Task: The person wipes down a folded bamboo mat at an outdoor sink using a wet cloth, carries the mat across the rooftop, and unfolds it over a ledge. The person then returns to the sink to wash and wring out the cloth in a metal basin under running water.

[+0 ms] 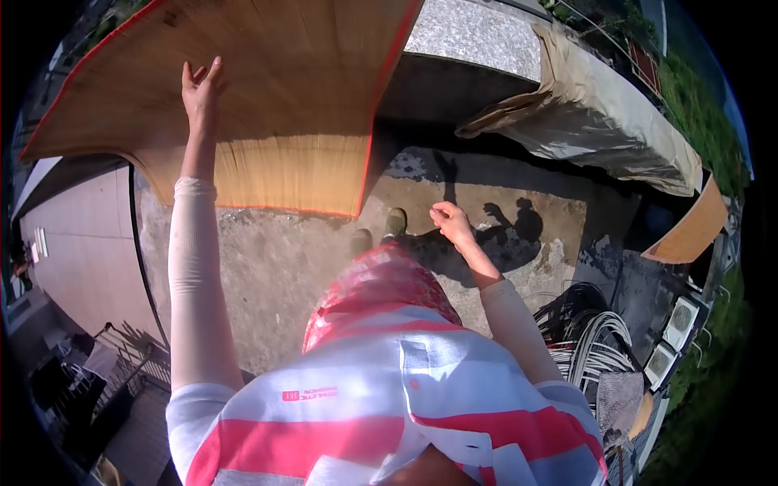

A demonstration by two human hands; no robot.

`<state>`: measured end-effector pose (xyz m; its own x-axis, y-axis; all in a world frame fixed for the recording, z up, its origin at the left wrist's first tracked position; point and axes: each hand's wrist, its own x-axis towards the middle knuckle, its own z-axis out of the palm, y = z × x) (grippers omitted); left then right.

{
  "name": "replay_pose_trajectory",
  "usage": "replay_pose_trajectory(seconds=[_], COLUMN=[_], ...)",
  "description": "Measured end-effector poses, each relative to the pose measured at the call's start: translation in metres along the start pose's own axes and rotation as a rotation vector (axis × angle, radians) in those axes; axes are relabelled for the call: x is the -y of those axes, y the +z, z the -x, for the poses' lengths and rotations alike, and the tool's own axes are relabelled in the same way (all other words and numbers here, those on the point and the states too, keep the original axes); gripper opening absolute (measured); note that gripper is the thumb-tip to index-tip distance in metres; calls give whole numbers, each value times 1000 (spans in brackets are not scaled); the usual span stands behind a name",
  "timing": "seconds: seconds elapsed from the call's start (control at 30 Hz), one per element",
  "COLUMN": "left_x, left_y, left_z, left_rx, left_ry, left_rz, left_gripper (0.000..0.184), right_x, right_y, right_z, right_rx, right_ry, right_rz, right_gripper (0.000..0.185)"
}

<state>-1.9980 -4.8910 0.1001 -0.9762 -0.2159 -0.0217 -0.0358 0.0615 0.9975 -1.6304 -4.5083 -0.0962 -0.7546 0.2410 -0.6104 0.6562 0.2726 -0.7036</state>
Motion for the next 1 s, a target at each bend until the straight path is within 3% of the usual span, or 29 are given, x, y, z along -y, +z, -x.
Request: replay_pose_trajectory(seconds=[0.13, 0.27, 0.47, 0.6, 0.7, 0.77, 0.83, 0.87, 0.93, 1.0], left_x=[48, 76, 159, 205, 245, 272, 312, 315, 334, 334], left_y=[-14, -21, -51, -67, -82, -82, -96, -97, -102, -88], left_z=[32, 77, 190, 281, 328, 345, 347, 344, 321, 305], left_rx=[-23, 2, 249, 481, 724, 842, 1021, 1099, 1340, 1275], left_ry=[-153, -257, -574, -775, -765, -847, -930, -964, -929, -772], left_rz=[37, -94, -327, -406, -447, -602, -720, -787, -922, -1061], left_gripper=[86, 59, 53, 50, 50, 51, 50, 46, 42, 39], right_x=[-25, -25, -40, -67, -147, -155, -177, -207, -245, -244], right_y=[-2, -6, -16, -19, -5, 10, 18, 29, 56, 59], right_z=[-4, 4, 26, 73, 118, 167, 214, 228, 257, 292], right_rx=[72, 96, 23, -86, -171, -304, -472, -515, -502, -496], right_ry=[7, 63, 118, 221, 80, 175, -62, -322, 83, 305], right_rz=[88, 10, -42, -315, -70, -84, 444, 983, 631, 142], right_gripper=[27, 27, 30, 24, 16, 15, 17, 18, 22, 23])
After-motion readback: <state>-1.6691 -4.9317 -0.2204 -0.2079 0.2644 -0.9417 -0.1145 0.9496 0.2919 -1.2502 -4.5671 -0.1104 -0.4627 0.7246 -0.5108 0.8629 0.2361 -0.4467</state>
